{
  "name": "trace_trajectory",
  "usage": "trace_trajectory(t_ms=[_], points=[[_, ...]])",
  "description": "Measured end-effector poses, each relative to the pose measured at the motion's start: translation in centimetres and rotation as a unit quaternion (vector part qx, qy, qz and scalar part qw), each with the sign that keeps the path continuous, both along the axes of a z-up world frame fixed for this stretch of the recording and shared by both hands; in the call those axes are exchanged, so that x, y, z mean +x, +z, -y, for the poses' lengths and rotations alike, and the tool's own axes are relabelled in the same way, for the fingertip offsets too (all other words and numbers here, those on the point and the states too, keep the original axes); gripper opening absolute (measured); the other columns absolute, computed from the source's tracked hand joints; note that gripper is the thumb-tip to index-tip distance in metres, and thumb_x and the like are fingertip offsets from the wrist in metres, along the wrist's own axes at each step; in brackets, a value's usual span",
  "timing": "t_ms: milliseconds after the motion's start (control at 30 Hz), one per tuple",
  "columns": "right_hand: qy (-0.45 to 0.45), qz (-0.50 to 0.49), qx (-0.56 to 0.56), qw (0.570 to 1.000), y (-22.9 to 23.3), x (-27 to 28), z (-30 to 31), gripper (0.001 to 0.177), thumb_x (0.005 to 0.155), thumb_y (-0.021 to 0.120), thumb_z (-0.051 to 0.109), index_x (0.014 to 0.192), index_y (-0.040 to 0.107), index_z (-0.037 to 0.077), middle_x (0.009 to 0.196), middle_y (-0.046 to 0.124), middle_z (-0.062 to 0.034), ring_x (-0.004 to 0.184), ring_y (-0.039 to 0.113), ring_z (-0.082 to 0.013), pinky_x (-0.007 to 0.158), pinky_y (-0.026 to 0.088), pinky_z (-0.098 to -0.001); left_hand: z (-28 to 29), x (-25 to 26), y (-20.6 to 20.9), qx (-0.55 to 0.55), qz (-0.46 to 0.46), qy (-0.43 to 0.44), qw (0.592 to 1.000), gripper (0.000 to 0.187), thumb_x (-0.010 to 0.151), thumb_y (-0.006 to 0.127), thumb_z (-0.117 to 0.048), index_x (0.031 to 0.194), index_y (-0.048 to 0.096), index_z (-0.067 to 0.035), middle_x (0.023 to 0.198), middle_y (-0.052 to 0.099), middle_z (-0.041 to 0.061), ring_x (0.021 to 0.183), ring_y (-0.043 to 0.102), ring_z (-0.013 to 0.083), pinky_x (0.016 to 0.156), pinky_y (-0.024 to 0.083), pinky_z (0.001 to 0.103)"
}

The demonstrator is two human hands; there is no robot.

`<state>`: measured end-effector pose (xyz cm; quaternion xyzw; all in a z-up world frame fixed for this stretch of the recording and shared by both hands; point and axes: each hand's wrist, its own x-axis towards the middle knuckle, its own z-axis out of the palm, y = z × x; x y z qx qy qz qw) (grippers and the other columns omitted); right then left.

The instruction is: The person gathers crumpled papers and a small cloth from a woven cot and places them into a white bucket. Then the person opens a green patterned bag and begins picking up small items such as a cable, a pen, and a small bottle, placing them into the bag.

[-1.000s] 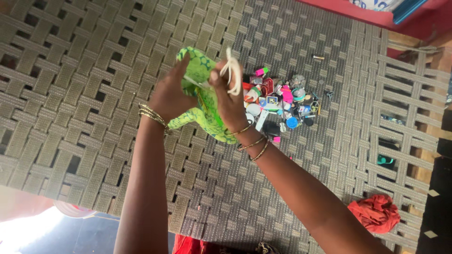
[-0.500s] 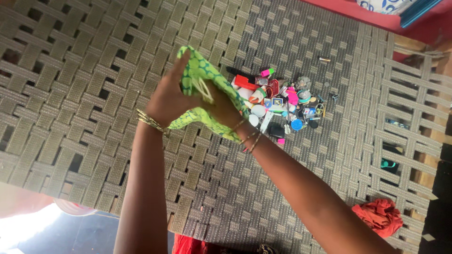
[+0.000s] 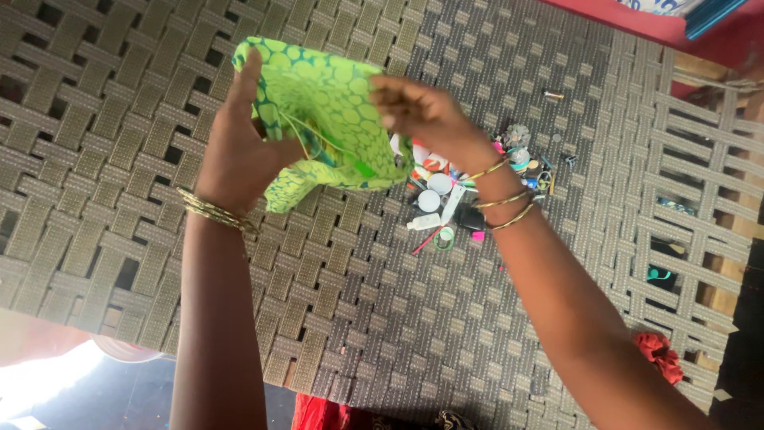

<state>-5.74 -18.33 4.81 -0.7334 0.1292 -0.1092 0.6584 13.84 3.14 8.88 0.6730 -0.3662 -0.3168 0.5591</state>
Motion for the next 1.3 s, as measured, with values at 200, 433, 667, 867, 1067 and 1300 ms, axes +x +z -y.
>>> trace_trajectory(t_ms=[200,433,667,867,1067,1300], points=[[-0.175,-0.008,0.108,0.978,-5.5,-4.7,6.7,0.026,0.1,0.068,0.01,0.125,0.071,0.006,0.116,0.076,-0.0065,0.103,0.074,-0.0148,0.087,0.064,-0.0288,1.0,-1.3,-3.3,0.073,0.111,-0.008,0.991,0.112,0.066,0.078,0.002,0.162,0.02,-0.002,0.16,0.039,0.027,0.144,0.045,0.0364,0.107,0.051,0.04],[-0.179,-0.239,-0.207,0.932,-25.4,-11.8,9.8,0.028,0.097,0.06,-0.003,0.121,0.073,0.005,0.097,0.074,-0.0151,0.08,0.067,-0.0223,0.072,0.054,-0.0356,1.8,-2.6,-5.4,0.06,0.12,-0.029,0.991,0.114,0.067,0.077,-0.001,0.163,0.017,-0.004,0.165,0.021,0.034,0.156,0.023,0.0419,0.117,0.042,0.043],[-0.052,-0.155,-0.529,0.833,-29.4,-11.5,7.8,0.064,0.07,0.059,-0.011,0.133,0.061,0.005,0.135,0.061,-0.0211,0.121,0.055,-0.0411,0.104,0.045,-0.0469,0.7,-3.3,-4.6,0.028,0.14,-0.057,0.988,0.113,0.072,0.078,-0.002,0.166,0.016,-0.007,0.168,0.023,0.035,0.159,0.021,0.0432,0.119,0.041,0.045],[0.003,-0.321,-0.514,0.795,-27.8,-10.7,6.5,0.055,0.084,0.06,-0.009,0.133,0.06,0.015,0.131,0.063,-0.0049,0.114,0.055,-0.0411,0.099,0.051,-0.046,0.2,-4.0,-4.1,0.04,0.138,-0.057,0.988,0.11,0.071,0.075,-0.003,0.164,0.017,-0.008,0.165,0.028,0.035,0.158,0.022,0.0417,0.117,0.043,0.044],[-0.026,-0.323,-0.528,0.785,-27.1,-12.2,5.9,0.052,0.075,0.066,-0.005,0.124,0.064,0.012,0.119,0.058,-0.0131,0.115,0.053,-0.0403,0.089,0.053,-0.046,0.1,-4.6,-4.5,0.036,0.141,-0.065,0.987,0.11,0.071,0.074,-0.001,0.165,0.016,-0.007,0.166,0.031,0.032,0.159,0.017,0.0438,0.121,0.037,0.046],[-0.103,-0.22,-0.488,0.839,-30.7,-15.2,7.1,0.03,0.075,0.078,0.009,0.104,0.072,0.008,0.104,0.063,-0.0115,0.101,0.059,-0.0356,0.087,0.052,-0.0468,0.3,-5.6,-5.0,0.031,0.147,-0.077,0.986,0.111,0.071,0.074,-0.001,0.164,0.015,-0.006,0.165,0.03,0.033,0.158,0.017,0.0447,0.121,0.037,0.044]])
